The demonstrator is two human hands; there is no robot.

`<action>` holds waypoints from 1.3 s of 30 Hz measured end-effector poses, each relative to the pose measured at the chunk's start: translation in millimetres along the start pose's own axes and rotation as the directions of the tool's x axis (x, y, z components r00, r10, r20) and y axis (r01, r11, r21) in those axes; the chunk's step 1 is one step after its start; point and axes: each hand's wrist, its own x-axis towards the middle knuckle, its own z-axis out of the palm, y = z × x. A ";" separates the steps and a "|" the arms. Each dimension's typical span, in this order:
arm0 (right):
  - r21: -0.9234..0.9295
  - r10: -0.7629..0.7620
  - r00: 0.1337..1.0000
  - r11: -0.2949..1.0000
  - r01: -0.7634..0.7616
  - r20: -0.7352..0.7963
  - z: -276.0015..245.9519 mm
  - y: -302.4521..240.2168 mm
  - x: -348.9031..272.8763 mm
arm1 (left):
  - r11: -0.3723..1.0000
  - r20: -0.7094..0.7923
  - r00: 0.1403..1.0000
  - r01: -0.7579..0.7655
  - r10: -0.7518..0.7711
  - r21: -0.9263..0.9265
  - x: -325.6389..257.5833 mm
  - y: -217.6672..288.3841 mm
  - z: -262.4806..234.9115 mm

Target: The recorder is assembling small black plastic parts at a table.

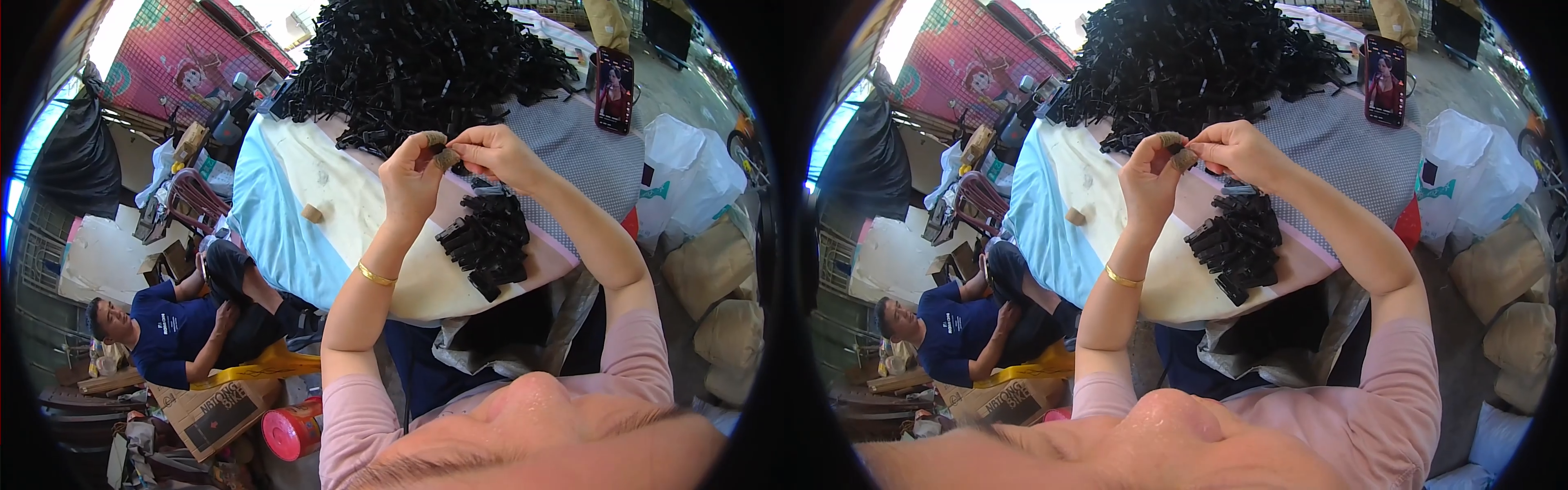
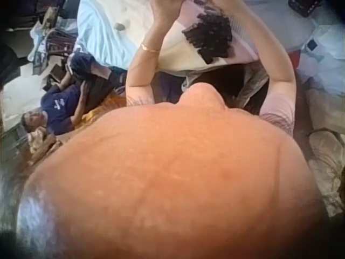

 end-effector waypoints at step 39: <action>-0.241 -0.278 0.961 0.932 0.269 -0.002 -25.9 -0.2 3.0 | 0.813 0.247 0.944 0.315 -0.217 -0.490 5.9 -2.2 -1.6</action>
